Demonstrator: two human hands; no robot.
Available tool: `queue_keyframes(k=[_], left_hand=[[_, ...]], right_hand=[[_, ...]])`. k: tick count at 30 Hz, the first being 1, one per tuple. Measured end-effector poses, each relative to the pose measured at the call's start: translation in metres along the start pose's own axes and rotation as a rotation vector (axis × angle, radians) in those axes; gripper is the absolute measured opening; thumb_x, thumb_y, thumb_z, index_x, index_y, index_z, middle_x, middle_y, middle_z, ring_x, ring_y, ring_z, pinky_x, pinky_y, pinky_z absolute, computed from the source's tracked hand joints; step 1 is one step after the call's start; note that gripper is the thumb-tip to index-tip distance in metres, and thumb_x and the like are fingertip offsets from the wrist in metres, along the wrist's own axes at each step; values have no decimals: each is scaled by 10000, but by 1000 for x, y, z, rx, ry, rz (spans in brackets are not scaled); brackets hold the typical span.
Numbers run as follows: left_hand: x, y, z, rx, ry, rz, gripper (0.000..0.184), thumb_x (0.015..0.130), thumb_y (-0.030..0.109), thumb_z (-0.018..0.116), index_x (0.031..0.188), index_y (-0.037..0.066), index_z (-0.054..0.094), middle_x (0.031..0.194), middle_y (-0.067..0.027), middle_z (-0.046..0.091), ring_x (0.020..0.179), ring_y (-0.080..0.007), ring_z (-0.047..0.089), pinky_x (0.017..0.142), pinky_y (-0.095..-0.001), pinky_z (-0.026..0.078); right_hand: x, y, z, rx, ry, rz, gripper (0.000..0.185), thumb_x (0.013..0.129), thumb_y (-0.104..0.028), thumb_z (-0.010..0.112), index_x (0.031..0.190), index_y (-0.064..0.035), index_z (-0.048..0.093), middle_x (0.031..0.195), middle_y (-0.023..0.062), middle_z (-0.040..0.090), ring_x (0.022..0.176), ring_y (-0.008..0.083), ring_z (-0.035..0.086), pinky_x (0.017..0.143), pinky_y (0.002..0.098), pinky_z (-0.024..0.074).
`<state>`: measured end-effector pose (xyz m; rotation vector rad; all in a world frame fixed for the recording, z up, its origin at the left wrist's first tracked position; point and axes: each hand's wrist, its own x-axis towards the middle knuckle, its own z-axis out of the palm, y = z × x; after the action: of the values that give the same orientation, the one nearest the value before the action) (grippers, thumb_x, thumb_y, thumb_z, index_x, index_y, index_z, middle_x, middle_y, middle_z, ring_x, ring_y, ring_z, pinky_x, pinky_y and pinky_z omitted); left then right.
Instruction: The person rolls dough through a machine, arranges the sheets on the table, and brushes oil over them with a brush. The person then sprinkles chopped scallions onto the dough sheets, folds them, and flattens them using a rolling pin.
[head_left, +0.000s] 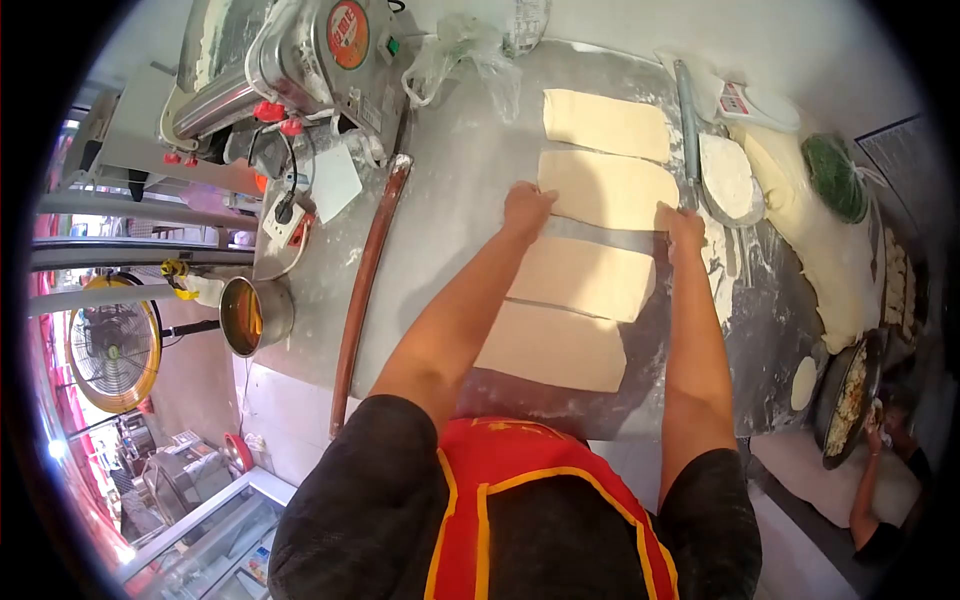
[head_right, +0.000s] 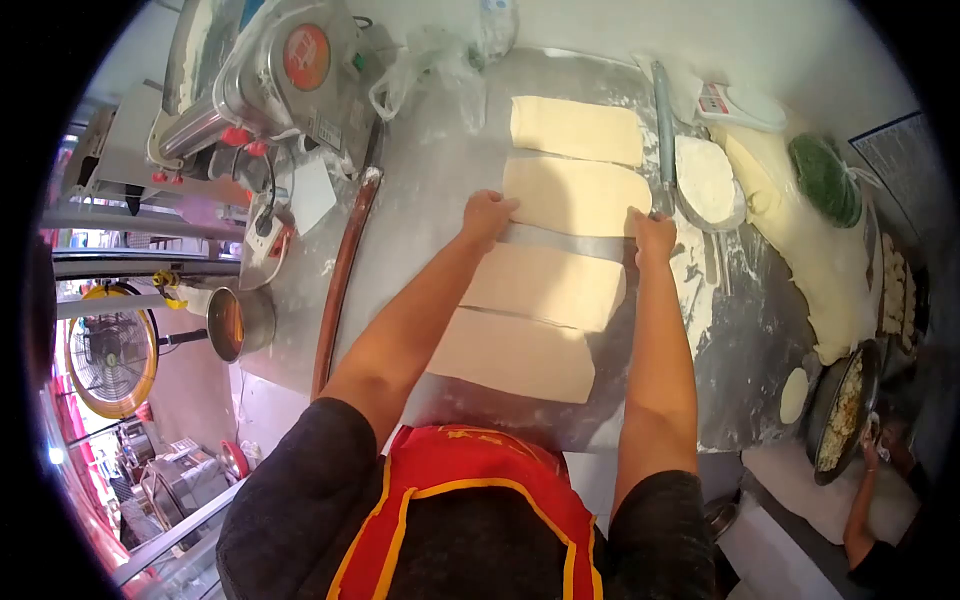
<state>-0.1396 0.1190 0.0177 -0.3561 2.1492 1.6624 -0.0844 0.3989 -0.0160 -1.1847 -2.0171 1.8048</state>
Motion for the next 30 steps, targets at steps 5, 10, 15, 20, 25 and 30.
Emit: queue_keyframes(k=[5,10,15,20,25,30], left_hand=[[17,-1,25,308,71,168,250,784,202,680,864,-32,643,799,-147,659,761,-236,626,680,-358,486],[7,-4,20,56,127,203,262,786,152,662,972,-21,600,865,-134,643,779,-219,606,663,-355,482],[-1,-31,-40,-114,44,82,218,770,126,655,900,-3,537,761,-38,541,724,-155,518,599,-331,451],[8,6,-72,653,83,185,291,781,243,652,929,13,550,873,-162,629,819,-331,609,724,-422,475],[69,33,-30,404,140,288,405,769,299,677,1022,3,565,1019,-189,641,969,-362,610,802,-420,485],[114,61,16,373,172,55,480,774,317,682,1112,-6,573,1086,-212,627,1034,-359,597,874,-406,479]], right_hand=[[9,-4,6,-108,-29,-73,285,740,-81,732,964,29,595,818,65,620,686,138,575,594,283,457],[-14,-14,-3,28,-19,-39,199,778,-13,673,938,-11,555,822,54,614,696,127,585,622,268,478],[-39,-4,16,-10,-192,-23,231,773,-16,666,957,-5,526,816,80,615,702,141,591,606,271,469],[-12,-29,25,-533,-63,-435,279,749,-133,725,928,-8,552,784,85,591,681,167,567,594,302,460],[84,-37,47,-389,128,-508,362,740,-153,738,1000,46,583,869,114,623,730,194,579,623,328,467],[84,-74,67,-46,-82,-25,370,760,-133,725,1025,93,598,903,121,646,767,174,601,661,311,468]])
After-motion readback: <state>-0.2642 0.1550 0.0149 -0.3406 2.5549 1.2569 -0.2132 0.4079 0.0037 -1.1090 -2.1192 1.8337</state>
